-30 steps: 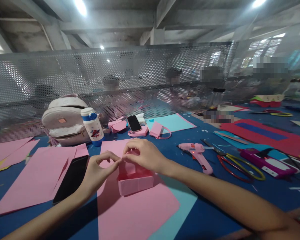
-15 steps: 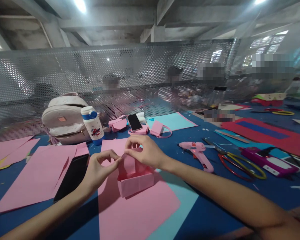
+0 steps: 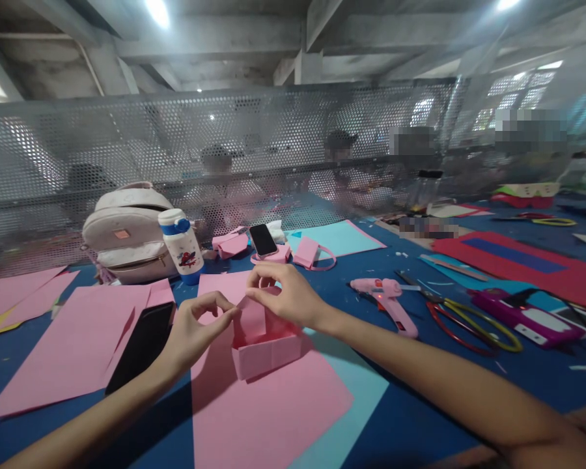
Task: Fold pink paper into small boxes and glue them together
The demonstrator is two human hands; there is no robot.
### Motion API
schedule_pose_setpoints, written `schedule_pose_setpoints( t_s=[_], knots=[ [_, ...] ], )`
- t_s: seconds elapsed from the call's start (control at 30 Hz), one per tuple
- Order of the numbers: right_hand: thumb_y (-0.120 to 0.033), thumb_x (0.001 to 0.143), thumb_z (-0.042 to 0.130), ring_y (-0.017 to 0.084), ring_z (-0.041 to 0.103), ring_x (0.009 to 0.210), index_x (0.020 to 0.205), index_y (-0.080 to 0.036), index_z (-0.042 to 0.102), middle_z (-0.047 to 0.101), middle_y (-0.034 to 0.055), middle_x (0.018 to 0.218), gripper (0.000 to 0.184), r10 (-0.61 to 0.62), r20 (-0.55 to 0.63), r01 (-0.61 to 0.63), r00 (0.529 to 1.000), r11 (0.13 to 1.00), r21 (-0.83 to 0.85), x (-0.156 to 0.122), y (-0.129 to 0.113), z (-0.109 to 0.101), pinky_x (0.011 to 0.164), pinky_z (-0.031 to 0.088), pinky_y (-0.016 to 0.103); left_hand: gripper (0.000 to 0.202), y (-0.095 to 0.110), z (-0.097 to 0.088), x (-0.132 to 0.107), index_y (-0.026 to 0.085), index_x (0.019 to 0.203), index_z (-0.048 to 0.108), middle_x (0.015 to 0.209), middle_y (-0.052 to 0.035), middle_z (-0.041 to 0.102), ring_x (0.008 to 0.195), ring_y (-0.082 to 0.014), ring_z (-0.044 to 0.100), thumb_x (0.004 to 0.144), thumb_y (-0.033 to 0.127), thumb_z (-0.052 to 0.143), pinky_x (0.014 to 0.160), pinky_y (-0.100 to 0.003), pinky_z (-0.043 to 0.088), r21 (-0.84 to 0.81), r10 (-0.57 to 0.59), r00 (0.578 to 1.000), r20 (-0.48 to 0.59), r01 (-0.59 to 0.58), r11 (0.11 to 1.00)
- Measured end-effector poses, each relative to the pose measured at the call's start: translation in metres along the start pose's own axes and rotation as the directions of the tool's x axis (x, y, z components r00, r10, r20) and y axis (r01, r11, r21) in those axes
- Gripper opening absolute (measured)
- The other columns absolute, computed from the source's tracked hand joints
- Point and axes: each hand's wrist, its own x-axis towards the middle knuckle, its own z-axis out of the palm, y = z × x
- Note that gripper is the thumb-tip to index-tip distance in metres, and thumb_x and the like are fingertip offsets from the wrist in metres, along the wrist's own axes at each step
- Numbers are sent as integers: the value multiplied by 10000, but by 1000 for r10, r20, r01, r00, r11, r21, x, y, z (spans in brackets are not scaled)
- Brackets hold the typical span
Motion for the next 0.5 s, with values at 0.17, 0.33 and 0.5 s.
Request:
schedule_pose_setpoints(
  t_s=[0.17, 0.33, 0.5],
  knots=[
    [-191, 889, 640, 146, 566, 744, 786, -182, 646, 639, 9, 803, 104, -26, 11, 26, 1000, 999, 20, -4, 1, 8, 705, 447, 285, 65, 0, 1, 2, 200, 806, 700, 807, -3, 717, 758, -157, 617, 821, 253, 664, 699, -268, 423, -19, 10, 1000, 20, -10, 1000],
    [-201, 906, 660, 154, 591, 806, 839, -193, 679, 658, 9, 852, 70, -59, 14, 59, 998, 998, 33, -9, -4, 13, 765, 456, 294, 111, 2, 1, 1, 192, 723, 707, 720, 1, 699, 700, -145, 601, 804, 267, 700, 686, -259, 422, -60, 4, 1000, 21, -2, 998],
    [-260, 899, 676, 162, 596, 859, 1022, -213, 656, 666, 29, 982, 133, -71, -70, 74, 995, 997, 29, -3, 2, 2, 795, 478, 313, 207, -5, -10, 11, 166, 674, 662, 674, -13, 655, 662, -141, 572, 806, 319, 707, 643, -249, 427, -116, -17, 999, -40, 12, 993]
  ],
)
